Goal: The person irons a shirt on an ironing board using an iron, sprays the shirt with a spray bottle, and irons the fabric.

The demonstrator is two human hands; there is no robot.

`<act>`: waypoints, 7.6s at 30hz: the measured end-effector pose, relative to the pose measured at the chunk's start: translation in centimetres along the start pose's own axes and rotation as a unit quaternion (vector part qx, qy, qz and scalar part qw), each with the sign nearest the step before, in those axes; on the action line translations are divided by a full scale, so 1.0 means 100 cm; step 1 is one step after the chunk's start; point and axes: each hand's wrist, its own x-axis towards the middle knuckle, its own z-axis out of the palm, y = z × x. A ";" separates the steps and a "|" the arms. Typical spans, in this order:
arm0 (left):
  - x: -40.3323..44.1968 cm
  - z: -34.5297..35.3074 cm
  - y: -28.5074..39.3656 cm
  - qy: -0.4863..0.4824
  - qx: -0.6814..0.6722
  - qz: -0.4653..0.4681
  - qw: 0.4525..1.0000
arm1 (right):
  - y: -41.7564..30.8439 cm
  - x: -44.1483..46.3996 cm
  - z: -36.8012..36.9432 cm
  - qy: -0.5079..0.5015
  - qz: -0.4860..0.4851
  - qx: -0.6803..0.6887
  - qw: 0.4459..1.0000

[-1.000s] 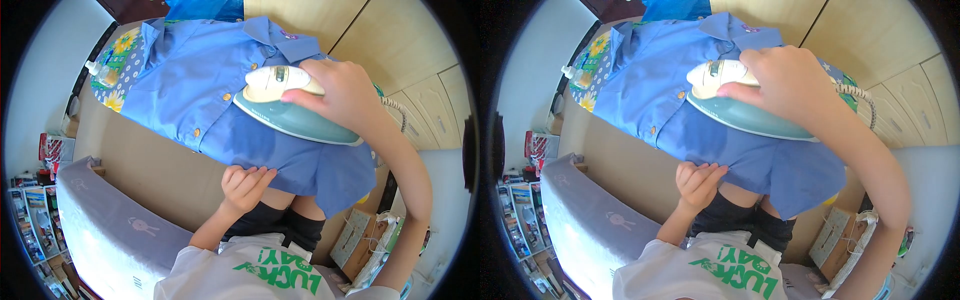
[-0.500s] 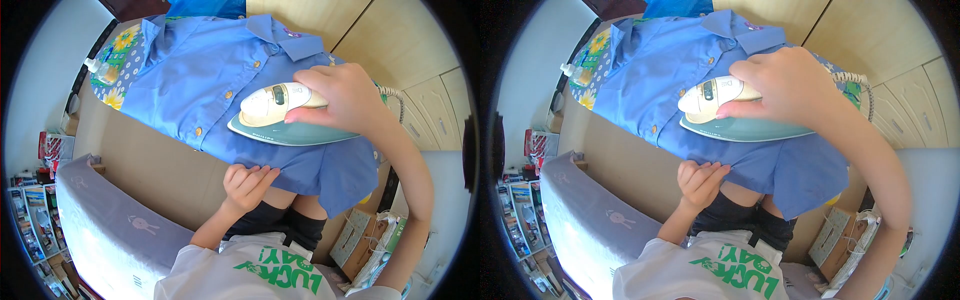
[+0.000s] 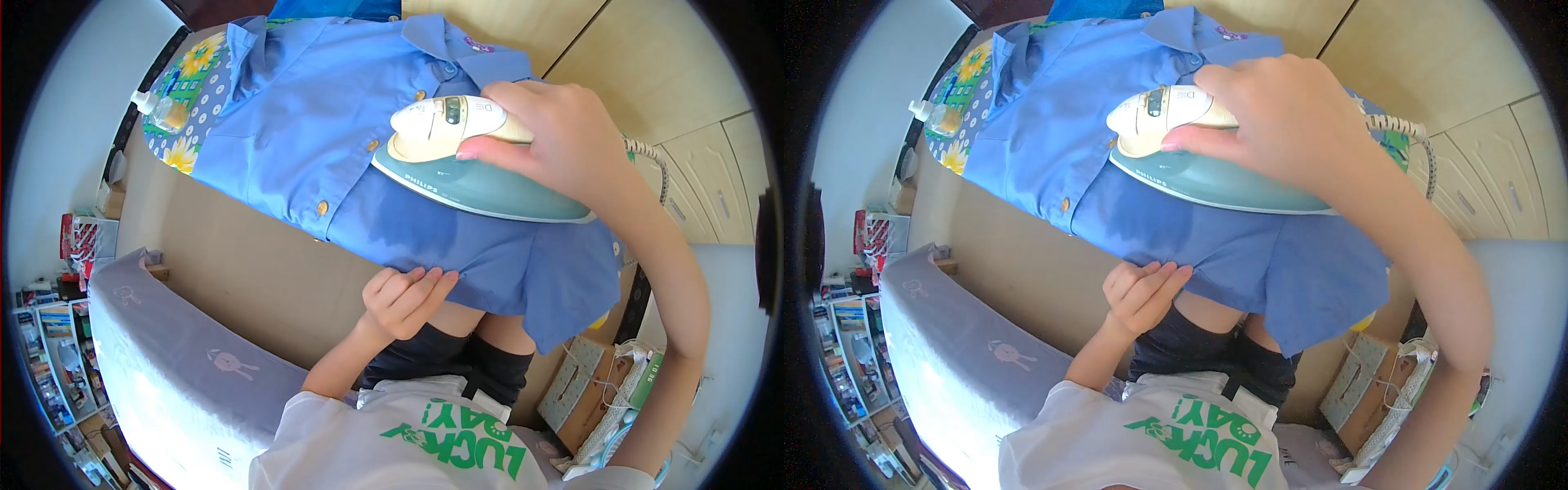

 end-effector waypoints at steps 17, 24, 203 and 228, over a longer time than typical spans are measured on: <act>-0.034 -0.018 -0.008 0.035 -0.012 -0.106 0.994 | -0.005 0.004 -0.005 -0.043 -0.113 0.055 0.991; 0.011 -0.035 -0.068 0.024 0.114 -0.222 0.968 | -0.015 0.008 -0.004 -0.039 0.032 0.002 0.999; -0.003 -0.032 -0.073 -0.029 -0.029 -0.312 0.949 | -0.007 0.006 -0.016 -0.110 0.121 0.109 0.981; -0.016 -0.035 -0.091 0.023 0.016 -0.207 0.978 | -0.012 0.009 0.008 0.040 -0.024 0.034 0.998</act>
